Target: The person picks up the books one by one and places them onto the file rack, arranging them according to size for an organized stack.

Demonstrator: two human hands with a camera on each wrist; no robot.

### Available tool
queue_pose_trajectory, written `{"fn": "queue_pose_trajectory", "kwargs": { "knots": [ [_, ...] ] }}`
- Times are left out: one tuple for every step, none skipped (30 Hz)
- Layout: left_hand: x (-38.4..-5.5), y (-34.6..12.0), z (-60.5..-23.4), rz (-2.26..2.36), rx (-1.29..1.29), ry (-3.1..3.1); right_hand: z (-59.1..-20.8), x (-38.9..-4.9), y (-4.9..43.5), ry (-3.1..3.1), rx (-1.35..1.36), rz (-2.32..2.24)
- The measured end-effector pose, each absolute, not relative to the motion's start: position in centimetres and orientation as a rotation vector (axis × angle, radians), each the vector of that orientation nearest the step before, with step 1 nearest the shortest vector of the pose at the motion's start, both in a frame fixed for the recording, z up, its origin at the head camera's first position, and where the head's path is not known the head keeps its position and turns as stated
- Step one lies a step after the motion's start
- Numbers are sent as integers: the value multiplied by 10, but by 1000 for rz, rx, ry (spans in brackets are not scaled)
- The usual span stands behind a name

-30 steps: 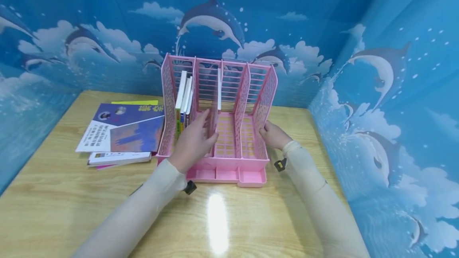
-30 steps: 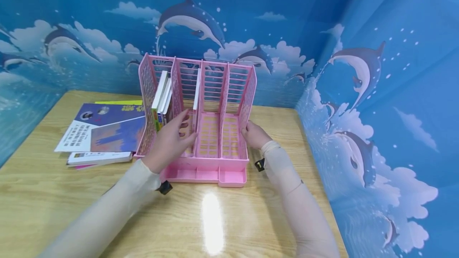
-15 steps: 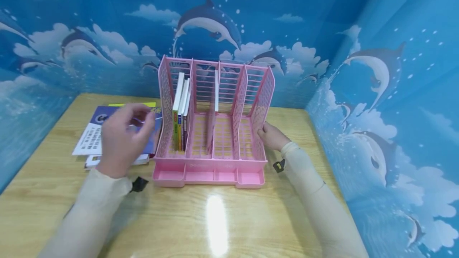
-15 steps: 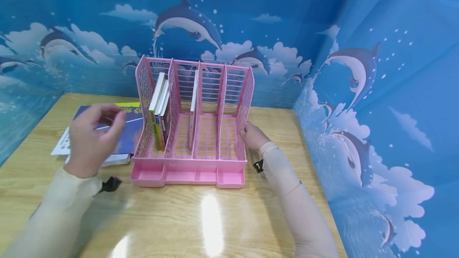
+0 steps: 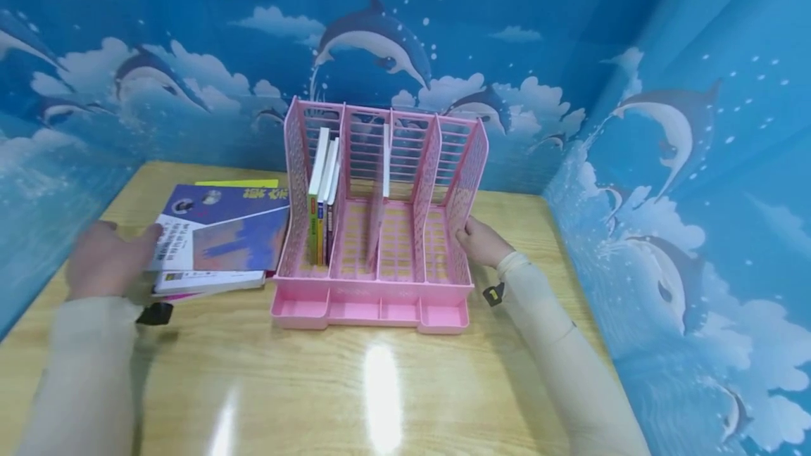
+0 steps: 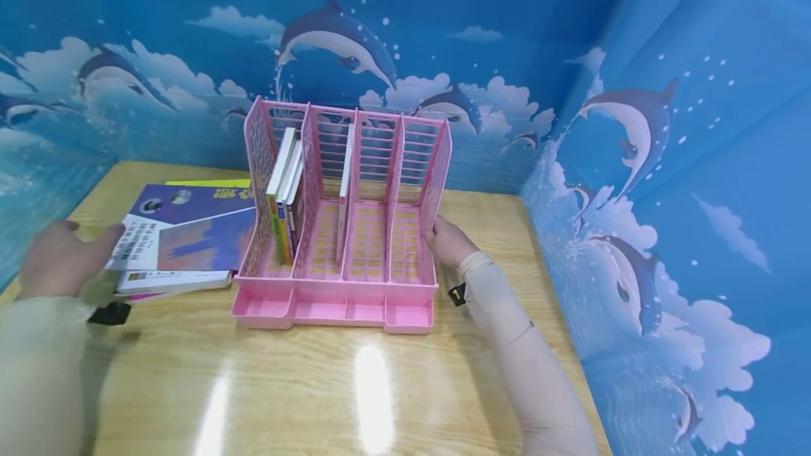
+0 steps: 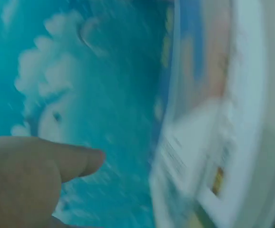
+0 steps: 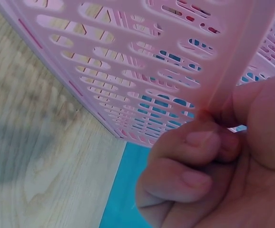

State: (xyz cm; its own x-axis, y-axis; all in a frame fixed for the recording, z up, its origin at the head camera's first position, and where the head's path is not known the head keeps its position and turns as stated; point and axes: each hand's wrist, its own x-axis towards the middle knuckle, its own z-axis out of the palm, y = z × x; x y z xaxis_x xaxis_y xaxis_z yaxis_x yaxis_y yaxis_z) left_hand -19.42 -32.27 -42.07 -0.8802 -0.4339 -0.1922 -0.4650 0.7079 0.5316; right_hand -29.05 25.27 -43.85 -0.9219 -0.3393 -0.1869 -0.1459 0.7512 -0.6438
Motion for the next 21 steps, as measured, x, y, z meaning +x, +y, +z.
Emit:
{"fn": "queue_pose_trajectory", "kwargs": {
  "knots": [
    [-194,-329,-426,874,-739,2806,-439,-291,253,2658,-379,-942],
    [-193,-334,-431,849,-717,2773,-440,-291,253,2661,-383,-936],
    [-193,-337,-435,831,-688,2748,-440,-291,252,2660,-385,-933],
    [-193,-340,-440,814,-672,2737,-441,-291,252,2661,-386,-927],
    [-193,-341,-444,803,-654,2726,-441,-291,252,2661,-385,-924],
    [-193,-341,-447,795,-648,2710,-441,-291,251,2661,-385,-922],
    [-194,-341,-451,793,-651,2693,-441,-291,251,2664,-385,-916],
    [-195,-340,-453,783,-655,2691,-441,-291,251,2665,-385,-916],
    [-196,-340,-456,769,-665,2685,-440,-292,250,2663,-381,-918],
    [-197,-339,-458,754,-682,2686,-440,-292,250,2667,-379,-916],
    [-198,-339,-459,744,-691,2684,-440,-292,250,2672,-379,-913],
    [-199,-339,-460,746,-700,2682,-439,-292,249,2678,-377,-908],
    [-200,-339,-461,758,-702,2684,-439,-292,249,2681,-377,-909],
    [-201,-339,-462,776,-707,2685,-439,-293,249,2682,-374,-913],
    [-201,-339,-462,798,-713,2681,-439,-293,249,2684,-372,-913],
    [-202,-340,-463,830,-719,2674,-439,-293,249,2687,-369,-913],
    [-202,-340,-464,859,-722,2668,-440,-293,249,2684,-365,-919],
    [-203,-341,-465,890,-728,2658,-440,-293,249,2679,-361,-925],
    [-203,-342,-466,914,-729,2651,-440,-293,249,2672,-360,-931],
    [-203,-343,-467,932,-729,2648,-440,-292,250,2666,-356,-935],
    [-203,-344,-468,950,-730,2646,-441,-292,250,2663,-352,-935]
  ]
}}
